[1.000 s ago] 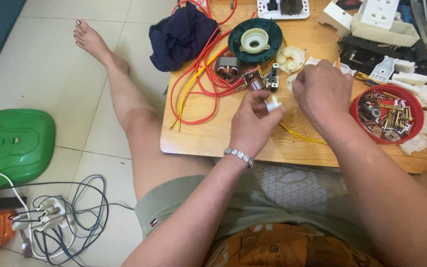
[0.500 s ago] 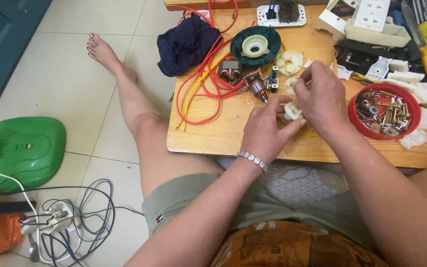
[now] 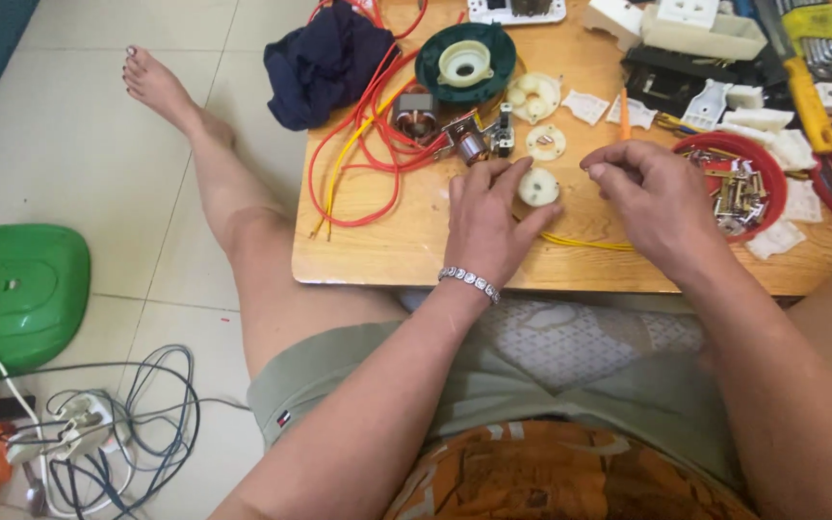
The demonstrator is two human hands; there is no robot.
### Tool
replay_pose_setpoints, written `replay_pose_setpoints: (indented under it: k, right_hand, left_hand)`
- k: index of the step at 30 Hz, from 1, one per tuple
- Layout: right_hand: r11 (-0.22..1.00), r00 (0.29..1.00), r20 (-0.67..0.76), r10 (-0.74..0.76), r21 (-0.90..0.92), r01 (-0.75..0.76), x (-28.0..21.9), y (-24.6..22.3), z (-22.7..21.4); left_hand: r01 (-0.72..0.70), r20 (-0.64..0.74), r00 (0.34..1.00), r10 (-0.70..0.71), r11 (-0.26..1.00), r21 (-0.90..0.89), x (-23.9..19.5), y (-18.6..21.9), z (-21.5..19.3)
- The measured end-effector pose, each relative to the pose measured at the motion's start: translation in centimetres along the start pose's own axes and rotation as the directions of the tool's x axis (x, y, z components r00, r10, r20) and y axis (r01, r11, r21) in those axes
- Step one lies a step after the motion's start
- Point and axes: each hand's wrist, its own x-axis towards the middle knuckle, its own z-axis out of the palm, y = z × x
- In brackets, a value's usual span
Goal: The person assembles a small electrical component, likely a fan motor, by inserting wires into a white plastic housing. They use a screwdriver to tighten screws and secure the internal parts. The workspace contains various tools, wires, and disassembled parts.
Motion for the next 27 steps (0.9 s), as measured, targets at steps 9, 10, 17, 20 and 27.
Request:
replay_pose_setpoints:
  k: [9,10,17,20,27]
  right_hand:
    - [0.995,0.998,-0.056,-0.020,0.097,0.025,-0.1,1.0,2.0]
    - [0.995,0.998,-0.056,-0.019,0.095,0.024,-0.1,1.2,2.0]
    - [0.995,0.986,-0.136,-0.101,-0.011,0.101,-0.2,1.7,2.3]
    - [0.989,0.980,-0.139,-0.145,-0.057,0.138,0.0,2.0,2.5]
    - [0.997,0.992,-0.100,-0.071,-0.023,0.069,0.0,2.0,2.8]
  left_hand:
    - [0.006,0.054,0.999,-0.004,0.999,-0.036,0.0,0.1,-0.3]
    - [0.006,0.054,0.999,-0.004,0.999,-0.037,0.0,0.2,-0.4]
    - [0.019,0.055,0.998,-0.019,1.000,0.005,-0.1,0.6,-0.7]
    - [-0.002,0.057,0.998,-0.001,0.999,0.050,-0.1,0.5,-0.7]
    - [-0.028,0.090,0.996,0.018,0.994,0.108,-0.1,0.6,-0.8]
